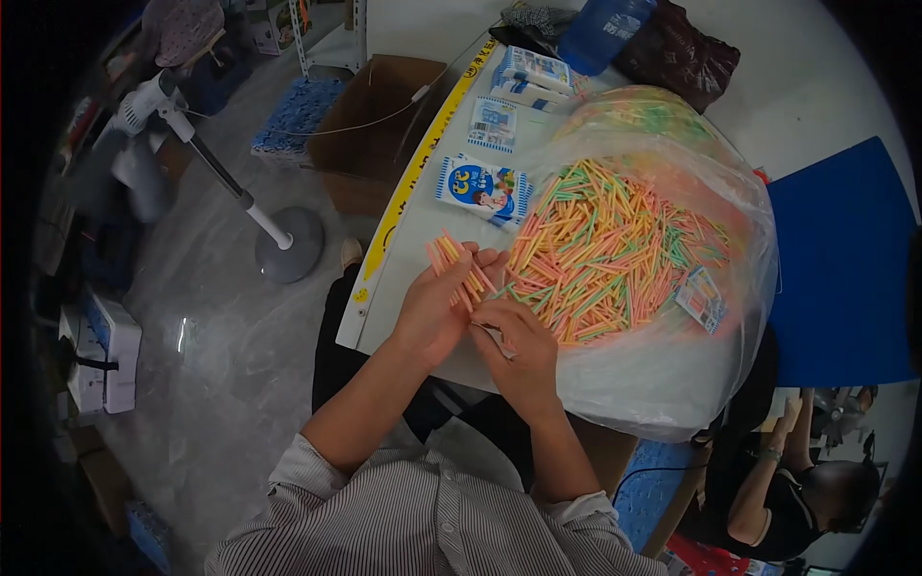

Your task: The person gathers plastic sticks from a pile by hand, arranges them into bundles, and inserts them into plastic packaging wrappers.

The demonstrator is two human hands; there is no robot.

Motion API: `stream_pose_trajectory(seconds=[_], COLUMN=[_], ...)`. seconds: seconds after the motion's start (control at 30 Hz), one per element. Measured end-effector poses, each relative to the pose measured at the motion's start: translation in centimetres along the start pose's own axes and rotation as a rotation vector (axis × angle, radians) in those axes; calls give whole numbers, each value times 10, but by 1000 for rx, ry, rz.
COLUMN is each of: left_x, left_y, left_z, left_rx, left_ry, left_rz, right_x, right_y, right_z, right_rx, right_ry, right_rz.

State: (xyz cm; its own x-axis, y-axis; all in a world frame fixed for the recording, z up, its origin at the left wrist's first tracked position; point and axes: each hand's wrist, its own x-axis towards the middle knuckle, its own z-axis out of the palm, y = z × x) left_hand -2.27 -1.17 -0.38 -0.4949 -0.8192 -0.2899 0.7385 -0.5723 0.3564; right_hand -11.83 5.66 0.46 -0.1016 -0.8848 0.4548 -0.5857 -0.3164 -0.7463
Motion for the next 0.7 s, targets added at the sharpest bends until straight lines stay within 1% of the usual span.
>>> stream_pose_trajectory(seconds=[0.07,0.13,0.17,0.23,0.27,0.33,0.4,0.43,0.47,0.5,0.57,0.63,0.67,0.7], left_x=[-4,-7,-8,-8,-7,-8,-13,-17,-22,-24,-26,-25,-25,-27], left_y=[0,-1,-3,-4,-4,1,8,8,10,11,3,4,7,8], left_z=[1,0,-3,-6,-7,-10,-11,-7,-2,0,-10,-21,-26,-28], left_rx=[44,90,100,112,117,124,269,267,362,459,443,424,404,382], left_ry=[-9,-18,-47,-74,-75,-81,-141,-141,-175,-212,-239,-258,-233,-204], left_rz=[-25,-49,-88,-128,-145,-167,-304,-315,-413,-507,-524,-532,-497,-465], right_x=[-4,-6,-6,-6,-6,-6,7,12,17,22,26,27,32,40], right_y=[6,10,12,15,14,11,13,13,9,4,4,9,12,15], right_z=[5,8,9,8,6,-1,-11,-15,-17,-18,-24,-34,-35,-36], right_rx=[8,1,5,-47,-46,-76,-75,-71,-77,66,204,263,262,113], right_ry=[14,114,115,80,83,166,207,248,254,121,-9,-317,-321,-182], right_rz=[-9,-33,-33,-146,-145,-124,-115,-101,-91,16,118,269,266,268])
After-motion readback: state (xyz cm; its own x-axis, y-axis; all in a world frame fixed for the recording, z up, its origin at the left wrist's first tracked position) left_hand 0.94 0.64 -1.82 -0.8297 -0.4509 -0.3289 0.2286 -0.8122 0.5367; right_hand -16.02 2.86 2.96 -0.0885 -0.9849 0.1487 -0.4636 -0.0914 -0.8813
